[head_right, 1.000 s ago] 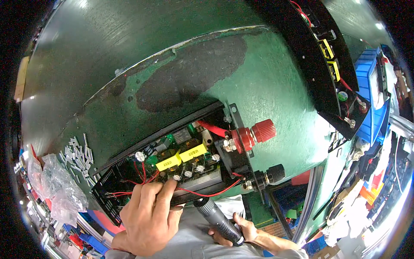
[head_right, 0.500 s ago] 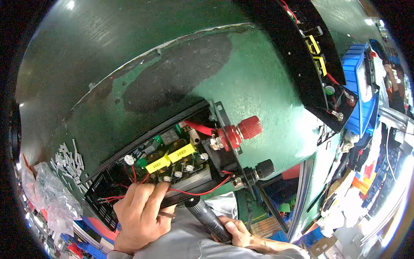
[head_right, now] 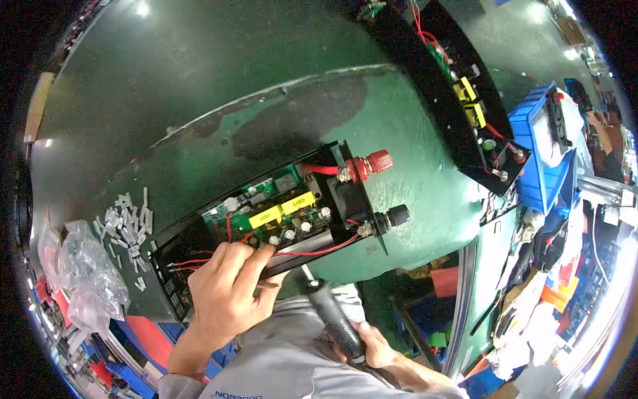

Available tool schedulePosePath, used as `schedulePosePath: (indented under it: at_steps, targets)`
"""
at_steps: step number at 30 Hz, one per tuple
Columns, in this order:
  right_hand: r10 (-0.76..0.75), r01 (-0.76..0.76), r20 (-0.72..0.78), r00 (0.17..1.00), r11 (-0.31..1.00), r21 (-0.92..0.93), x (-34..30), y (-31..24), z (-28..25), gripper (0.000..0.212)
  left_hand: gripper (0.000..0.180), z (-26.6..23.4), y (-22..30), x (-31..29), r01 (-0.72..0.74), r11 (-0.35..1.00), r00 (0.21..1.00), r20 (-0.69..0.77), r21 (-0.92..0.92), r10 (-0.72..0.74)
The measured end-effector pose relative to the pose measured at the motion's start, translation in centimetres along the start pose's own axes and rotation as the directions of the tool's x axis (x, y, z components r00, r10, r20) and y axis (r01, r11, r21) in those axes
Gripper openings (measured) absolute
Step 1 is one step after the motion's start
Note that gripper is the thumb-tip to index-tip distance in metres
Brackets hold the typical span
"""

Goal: Assembling electronic components into a housing using an electric screwdriver and screws.

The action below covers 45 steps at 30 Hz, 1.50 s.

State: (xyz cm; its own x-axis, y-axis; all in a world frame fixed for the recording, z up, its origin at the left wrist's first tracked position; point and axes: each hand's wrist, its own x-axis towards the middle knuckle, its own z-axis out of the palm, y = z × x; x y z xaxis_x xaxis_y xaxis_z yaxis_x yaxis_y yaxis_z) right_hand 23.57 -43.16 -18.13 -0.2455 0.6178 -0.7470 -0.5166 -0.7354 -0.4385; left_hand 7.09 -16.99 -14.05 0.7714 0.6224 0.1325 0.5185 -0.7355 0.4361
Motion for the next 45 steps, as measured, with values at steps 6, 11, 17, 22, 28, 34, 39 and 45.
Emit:
schedulePosePath:
  at_steps: [6, 11, 17, 22, 28, 34, 39, 45]
  targets:
    - [-0.391, 0.387, -0.360, 0.847, 0.918, -0.086, -1.7, 1.1, -2.0, 0.097, 0.032, -2.2, 2.3, -1.3, -0.136, 0.984, 0.927, -0.366, -0.114, 0.086]
    - [-0.571, 0.429, -0.390, 0.722, 0.812, -0.395, -1.9, -3.7, -2.5, 0.071, 0.028, -6.2, 1.0, -1.6, -0.073, 0.988, 0.897, -0.442, -0.137, 0.005]
    - [-0.714, 0.280, -0.404, 0.572, 0.633, -0.722, -1.6, -9.9, -1.9, 0.079, 0.019, -7.8, -4.0, 3.5, 0.039, 0.995, 0.966, -0.260, 0.091, -0.014]
    - [-0.956, 0.053, -0.179, 0.234, 0.197, -0.979, -1.0, -12.6, -1.8, 0.045, 0.048, -6.5, -4.6, 5.3, -0.075, 0.933, 0.971, 0.241, 0.351, -0.013]
    - [-0.982, 0.313, -0.177, 0.070, 0.190, -0.931, -1.2, -8.7, -1.3, 0.012, 0.066, -3.4, -0.4, 2.6, 0.188, 0.968, 0.971, 0.115, 0.167, -0.208]
    - [-0.876, 0.633, -0.426, 0.227, 0.465, -0.619, 0.4, -1.3, -2.1, 0.024, 0.030, -5.1, 2.2, 2.7, 0.049, 0.942, 0.999, 0.013, -0.332, -0.047]
    - [-0.872, 0.658, -0.286, 0.398, 0.488, -0.573, 1.8, 0.1, -1.3, 0.025, 0.037, -5.9, -2.2, 4.1, -0.327, 0.939, 0.938, -0.084, 0.107, 0.336]
    - [-0.895, 0.696, -0.274, 0.353, 0.447, -0.563, 2.2, -3.0, -0.6, 0.025, 0.036, -4.8, -2.3, 3.3, -0.429, 0.889, 0.889, -0.103, 0.160, 0.447]
